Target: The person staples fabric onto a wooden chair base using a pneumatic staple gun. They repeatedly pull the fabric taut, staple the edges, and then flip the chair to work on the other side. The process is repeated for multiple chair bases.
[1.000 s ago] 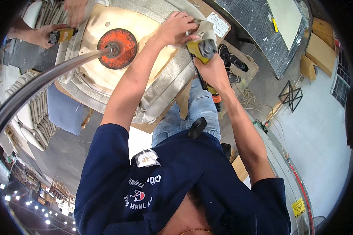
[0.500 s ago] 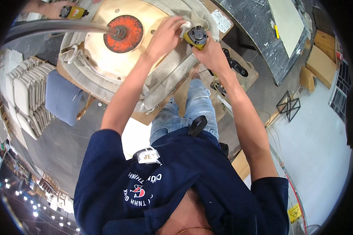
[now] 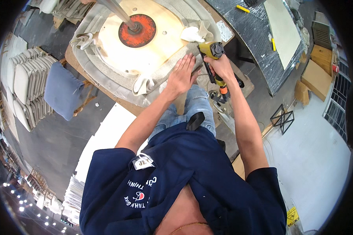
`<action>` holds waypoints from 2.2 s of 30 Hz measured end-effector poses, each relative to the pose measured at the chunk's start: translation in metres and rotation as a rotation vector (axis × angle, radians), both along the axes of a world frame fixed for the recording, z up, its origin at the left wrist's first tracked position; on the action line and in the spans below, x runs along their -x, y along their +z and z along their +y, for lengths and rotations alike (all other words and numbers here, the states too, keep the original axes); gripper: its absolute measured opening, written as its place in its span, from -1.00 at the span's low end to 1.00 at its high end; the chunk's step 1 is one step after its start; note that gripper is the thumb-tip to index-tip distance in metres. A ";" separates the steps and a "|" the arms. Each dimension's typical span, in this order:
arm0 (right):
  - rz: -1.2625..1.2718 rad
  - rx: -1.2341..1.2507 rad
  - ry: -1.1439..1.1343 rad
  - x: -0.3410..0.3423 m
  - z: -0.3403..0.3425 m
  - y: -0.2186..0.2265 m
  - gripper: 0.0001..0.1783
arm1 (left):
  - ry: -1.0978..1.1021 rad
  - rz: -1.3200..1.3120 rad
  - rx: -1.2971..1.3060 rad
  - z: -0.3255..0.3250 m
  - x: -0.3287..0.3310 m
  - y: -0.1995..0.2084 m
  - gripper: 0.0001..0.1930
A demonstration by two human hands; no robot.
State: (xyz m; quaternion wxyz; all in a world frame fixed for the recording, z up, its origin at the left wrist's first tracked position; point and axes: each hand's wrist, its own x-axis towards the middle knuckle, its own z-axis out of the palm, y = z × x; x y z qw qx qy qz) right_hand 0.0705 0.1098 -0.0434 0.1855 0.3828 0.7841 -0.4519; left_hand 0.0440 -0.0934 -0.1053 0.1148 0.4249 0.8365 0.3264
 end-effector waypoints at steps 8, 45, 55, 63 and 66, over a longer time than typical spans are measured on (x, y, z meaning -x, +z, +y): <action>-0.092 -0.127 0.186 0.048 0.003 0.024 -0.49 | 0.107 0.003 0.008 0.015 -0.001 -0.006 -0.25; -0.117 0.016 0.183 0.043 -0.022 0.017 -0.55 | 0.090 -0.097 0.099 -0.032 -0.024 0.010 -0.01; -0.153 0.085 0.231 0.037 -0.042 0.022 -0.58 | 0.145 -0.073 0.106 -0.044 -0.014 0.014 -0.02; -0.162 0.026 0.225 0.038 -0.061 0.021 -0.55 | 0.144 -0.065 0.182 -0.079 -0.035 0.022 0.00; -0.145 0.088 0.217 0.046 -0.062 0.019 -0.58 | 0.204 -0.085 0.173 -0.070 -0.028 0.019 -0.02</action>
